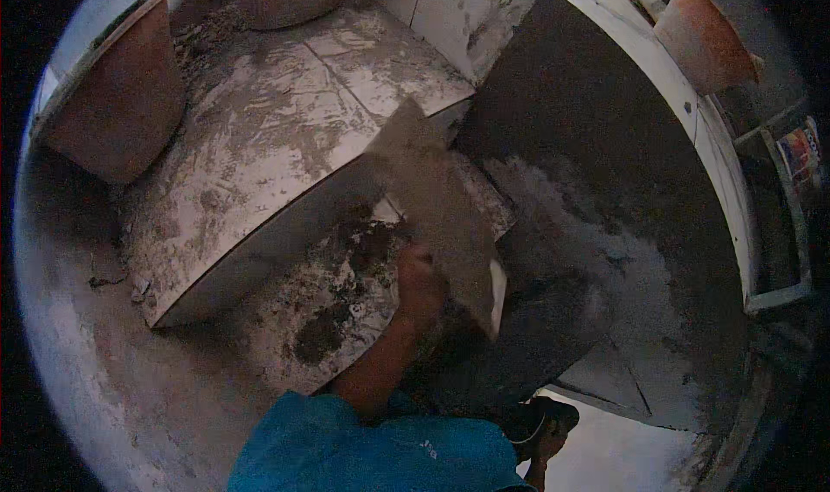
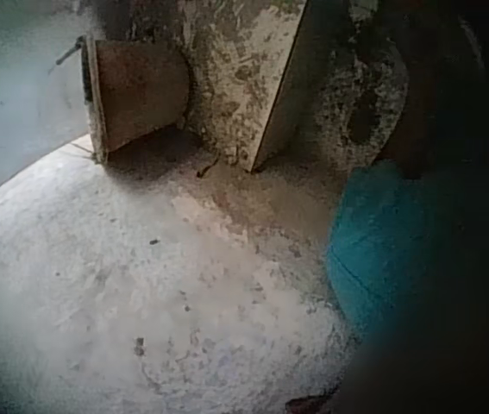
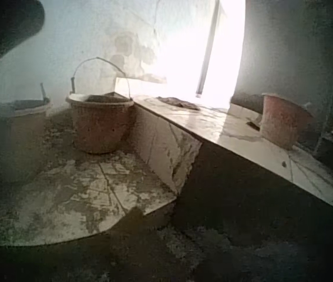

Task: Apply plaster or finishing compound to the side and underside of tiled stairs using a trowel.

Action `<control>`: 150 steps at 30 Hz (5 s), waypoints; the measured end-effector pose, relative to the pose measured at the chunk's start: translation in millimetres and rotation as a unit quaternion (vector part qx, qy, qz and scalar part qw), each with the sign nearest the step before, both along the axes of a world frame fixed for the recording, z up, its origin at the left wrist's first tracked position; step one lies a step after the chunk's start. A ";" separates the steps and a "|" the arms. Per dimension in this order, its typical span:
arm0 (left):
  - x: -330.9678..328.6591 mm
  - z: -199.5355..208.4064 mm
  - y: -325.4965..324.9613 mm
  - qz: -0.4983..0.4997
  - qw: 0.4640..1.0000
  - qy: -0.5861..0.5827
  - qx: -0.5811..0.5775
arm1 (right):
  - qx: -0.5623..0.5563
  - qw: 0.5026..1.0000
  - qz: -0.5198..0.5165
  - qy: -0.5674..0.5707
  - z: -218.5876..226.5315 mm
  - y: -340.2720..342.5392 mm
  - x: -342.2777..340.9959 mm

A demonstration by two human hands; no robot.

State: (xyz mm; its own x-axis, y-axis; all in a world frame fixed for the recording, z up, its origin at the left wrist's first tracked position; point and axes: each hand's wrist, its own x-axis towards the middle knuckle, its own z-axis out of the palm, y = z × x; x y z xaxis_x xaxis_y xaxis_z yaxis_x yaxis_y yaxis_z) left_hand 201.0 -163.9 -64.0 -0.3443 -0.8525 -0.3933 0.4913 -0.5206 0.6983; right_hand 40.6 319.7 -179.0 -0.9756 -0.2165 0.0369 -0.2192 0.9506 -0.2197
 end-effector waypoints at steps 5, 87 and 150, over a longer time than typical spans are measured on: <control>-57.7 61.6 -53.9 0.058 0.943 -0.154 -0.289 | -0.108 0.994 -0.027 0.016 -14.5 10.7 -5.1; -120.9 3.9 -148.9 0.071 0.778 -0.324 -0.534 | -0.136 0.988 -0.007 0.065 -48.5 37.2 -24.5; -110.9 59.3 -79.4 0.158 0.735 -0.296 -0.589 | -0.106 0.993 0.020 0.044 -3.2 -12.1 -8.8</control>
State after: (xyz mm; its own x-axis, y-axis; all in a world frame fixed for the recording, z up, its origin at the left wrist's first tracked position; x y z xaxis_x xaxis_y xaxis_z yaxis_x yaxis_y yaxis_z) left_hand 90.0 -243.2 -4.7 -0.1226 -0.7219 0.6810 -0.1136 0.6919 0.7130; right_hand 31.8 307.6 -182.2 -0.9575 -0.2332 0.1698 -0.2828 0.8752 -0.3925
